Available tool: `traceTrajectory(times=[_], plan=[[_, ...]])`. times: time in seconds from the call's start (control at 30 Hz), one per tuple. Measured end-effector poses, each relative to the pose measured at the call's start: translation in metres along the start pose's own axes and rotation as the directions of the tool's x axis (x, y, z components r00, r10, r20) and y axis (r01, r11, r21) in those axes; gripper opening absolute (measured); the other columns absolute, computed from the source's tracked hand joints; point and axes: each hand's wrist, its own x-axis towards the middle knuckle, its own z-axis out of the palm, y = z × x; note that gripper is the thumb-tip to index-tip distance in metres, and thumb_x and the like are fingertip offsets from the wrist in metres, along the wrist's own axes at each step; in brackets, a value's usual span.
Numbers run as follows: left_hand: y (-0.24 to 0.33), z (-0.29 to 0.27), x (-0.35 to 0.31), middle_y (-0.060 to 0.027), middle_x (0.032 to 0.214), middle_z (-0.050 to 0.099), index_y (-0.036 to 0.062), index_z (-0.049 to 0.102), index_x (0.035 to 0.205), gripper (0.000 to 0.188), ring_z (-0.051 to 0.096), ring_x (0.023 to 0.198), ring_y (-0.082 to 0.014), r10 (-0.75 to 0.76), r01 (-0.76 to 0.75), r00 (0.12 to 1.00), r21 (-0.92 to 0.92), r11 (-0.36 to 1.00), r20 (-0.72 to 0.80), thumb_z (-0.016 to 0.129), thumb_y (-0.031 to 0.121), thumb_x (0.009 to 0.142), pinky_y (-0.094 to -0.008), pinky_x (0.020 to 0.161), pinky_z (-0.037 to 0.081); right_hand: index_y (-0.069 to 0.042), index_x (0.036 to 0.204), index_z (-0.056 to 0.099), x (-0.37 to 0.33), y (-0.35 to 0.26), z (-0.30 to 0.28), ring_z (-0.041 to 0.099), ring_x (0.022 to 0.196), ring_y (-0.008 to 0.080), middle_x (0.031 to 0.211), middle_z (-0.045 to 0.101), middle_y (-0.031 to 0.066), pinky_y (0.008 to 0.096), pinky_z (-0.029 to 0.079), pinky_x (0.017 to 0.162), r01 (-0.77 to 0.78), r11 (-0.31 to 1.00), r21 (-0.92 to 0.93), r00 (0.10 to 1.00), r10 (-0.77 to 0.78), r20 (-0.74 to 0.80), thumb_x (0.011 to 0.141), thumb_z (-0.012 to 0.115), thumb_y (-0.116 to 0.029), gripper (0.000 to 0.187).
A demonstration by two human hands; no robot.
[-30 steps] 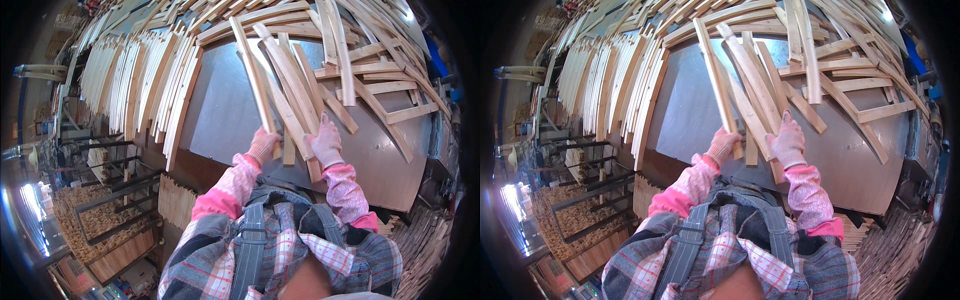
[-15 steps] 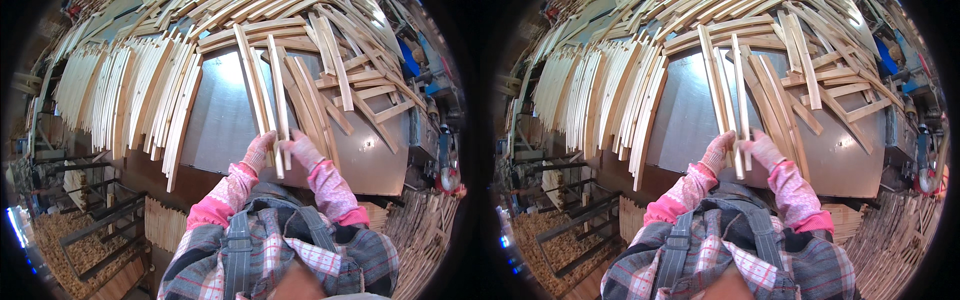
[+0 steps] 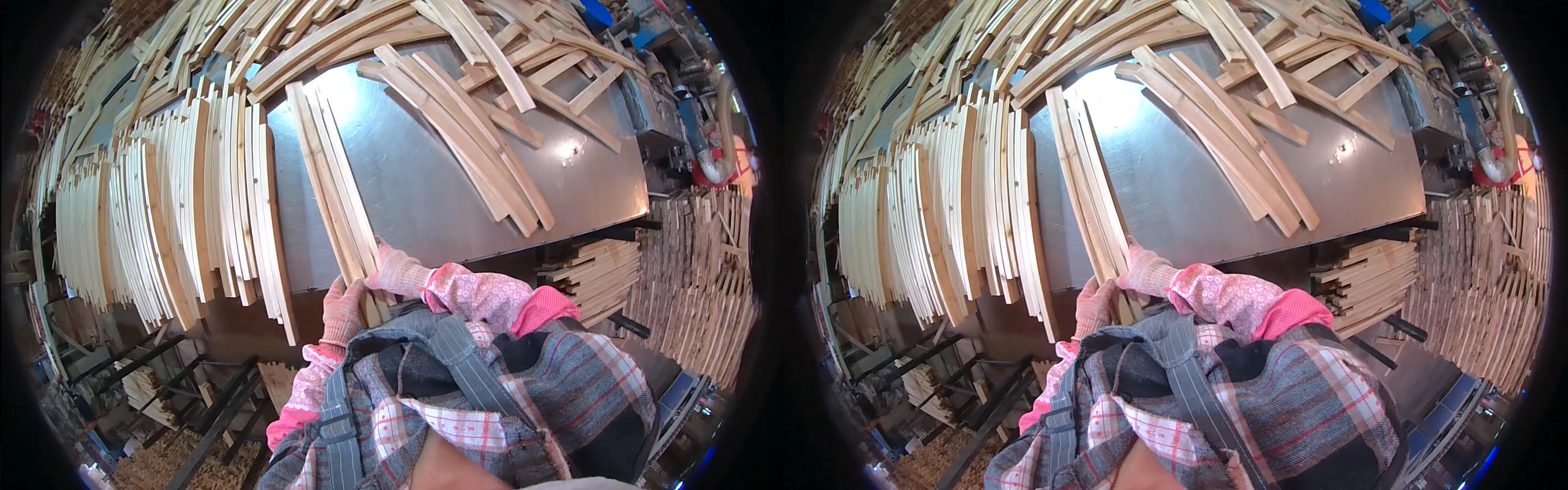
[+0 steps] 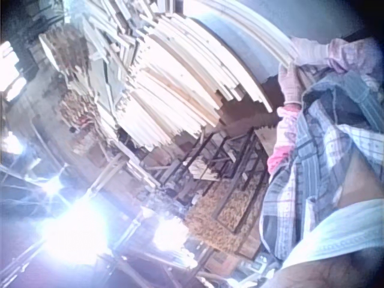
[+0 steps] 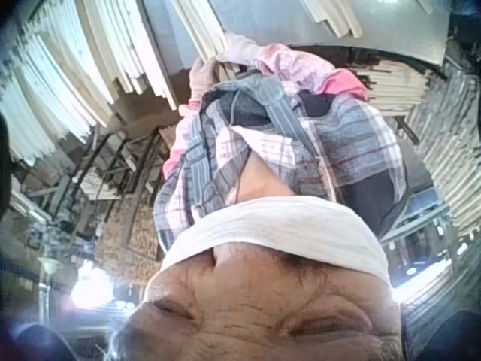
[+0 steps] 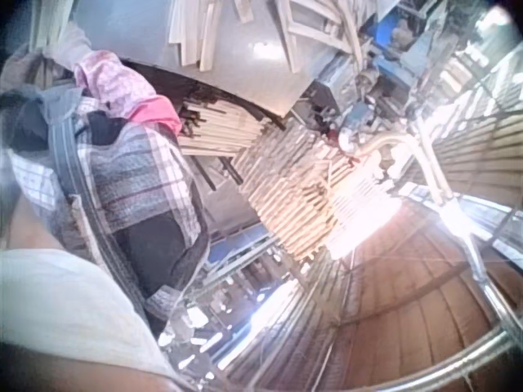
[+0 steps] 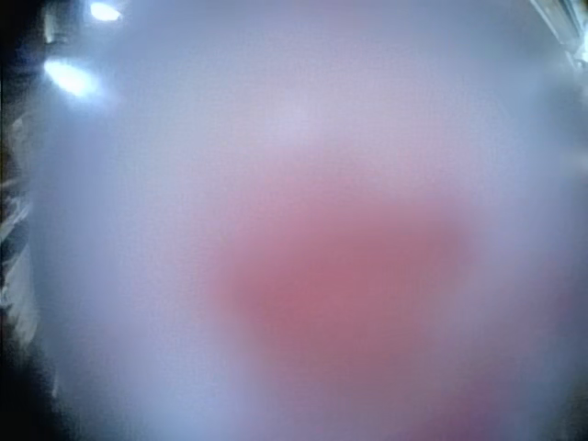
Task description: The person sorts through a pile of wood slats on a metal table, aligning them into parallel rows and picking up a stack of sorted slats.
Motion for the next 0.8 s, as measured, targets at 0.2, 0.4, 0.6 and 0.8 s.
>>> traceTrajectory(times=[0.2,0.4,0.6,0.8], plan=[[-0.016,-0.034,-0.002,-0.0118,0.118,0.068,-0.0032,0.055,0.133,0.046,0.065,0.1,-0.0198,0.14,-0.086,0.981,0.346,0.934,-0.132,0.067,0.013,0.092,-0.0331,0.086,0.052,-0.014,0.159,0.009,0.019,-0.01,0.027,0.058,0.124,0.0366,0.133,0.058,0.0246,0.043,0.046,0.105,-0.028,0.997,-0.071,0.999,0.025,-0.039,0.077,0.078,-0.031,0.108],[0.037,-0.045,-0.021,-0.0213,0.111,0.064,0.0068,0.063,0.122,0.043,0.061,0.108,-0.0406,0.351,-0.1,0.935,0.982,0.159,0.038,0.068,0.032,0.087,-0.0452,0.09,0.05,0.01,0.144,0.028,0.032,-0.026,0.039,0.066,0.108,0.0403,0.113,0.065,0.0307,0.0439,0.052,0.095,0.11,0.96,-0.256,0.99,-0.128,-0.056,0.075,0.076,-0.039,0.097],[0.031,-0.056,0.046,-0.0213,0.135,0.054,-0.0029,0.04,0.146,0.088,0.056,0.123,-0.0308,0.469,-0.3,0.883,0.782,0.547,0.011,0.081,0.026,0.074,-0.035,0.105,0.044,0.002,0.102,0.072,0.05,-0.037,0.027,0.068,0.099,0.044,0.102,0.07,0.0256,0.0504,0.053,0.088,0.41,0.761,-0.503,0.906,-0.402,0.13,0.093,0.054,-0.041,0.047],[0.098,0.067,0.033,-0.0182,0.128,0.057,0.0026,0.056,0.129,0.068,0.057,0.121,-0.0348,0.495,0.089,0.866,0.996,-0.008,-0.073,0.077,0.04,0.076,-0.0428,0.099,0.049,-0.005,0.115,0.067,0.024,-0.023,-0.048,0.062,0.11,0.0405,0.117,0.066,0.0244,0.0478,0.048,0.097,0.45,0.811,-0.375,0.88,-0.473,0.034,0.088,0.054,-0.028,0.038]])
